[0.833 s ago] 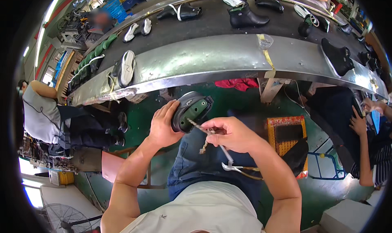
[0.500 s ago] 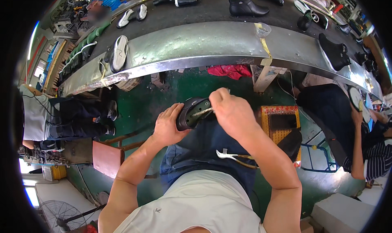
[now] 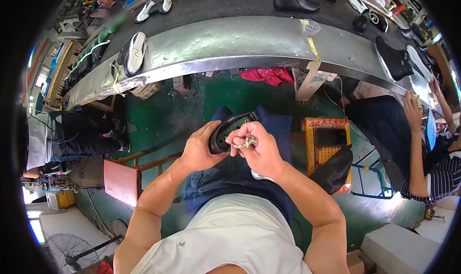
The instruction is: Using a lasting tool to pull and secure the upper material of a boot over the last.
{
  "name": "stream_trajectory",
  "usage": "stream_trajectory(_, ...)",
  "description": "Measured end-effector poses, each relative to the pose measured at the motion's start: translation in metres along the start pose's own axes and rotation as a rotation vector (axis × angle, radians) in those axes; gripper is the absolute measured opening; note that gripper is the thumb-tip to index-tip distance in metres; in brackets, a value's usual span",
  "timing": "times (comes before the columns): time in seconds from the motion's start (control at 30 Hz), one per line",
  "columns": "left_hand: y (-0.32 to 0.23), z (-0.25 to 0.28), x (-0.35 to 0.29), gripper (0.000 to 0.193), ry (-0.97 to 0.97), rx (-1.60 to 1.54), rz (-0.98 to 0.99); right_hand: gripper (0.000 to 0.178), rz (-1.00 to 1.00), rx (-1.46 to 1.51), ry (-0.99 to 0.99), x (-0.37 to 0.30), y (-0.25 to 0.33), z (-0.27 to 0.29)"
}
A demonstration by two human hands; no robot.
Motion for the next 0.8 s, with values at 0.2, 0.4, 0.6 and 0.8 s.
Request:
stream_trajectory(0.2, 0.002, -0.008, -0.003, 0.089, 0.044, 0.093, 0.027, 0.02, 0.203, -1.064, 0.087, 0.003, 0.038, 0.0)
stream_trajectory(0.4, -0.005, -0.016, -0.005, 0.088, 0.056, 0.055, -0.012, 0.018, -0.417, 0.252, -0.144, 0.005, -0.01, 0.031)
stream_trajectory(0.6, -0.009, -0.015, -0.002, 0.088, 0.083, -0.004, -0.01, 0.016, -0.252, 0.235, -0.168, 0.005, -0.022, 0.033)
stream_trajectory(0.8, -0.008, -0.025, -0.007, 0.085, 0.135, -0.013, 0.017, 0.016, -0.258, 0.047, -0.125, 0.004, -0.021, 0.028)
Point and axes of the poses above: each hand's wrist, its own x-axis towards the middle knuckle, its own z-axis out of the back of the hand, y = z × x, the point moved 7 cm from there along x, towards the middle knuckle, and after that the axes turned 15 degrees about x, right-handed, at the moved point
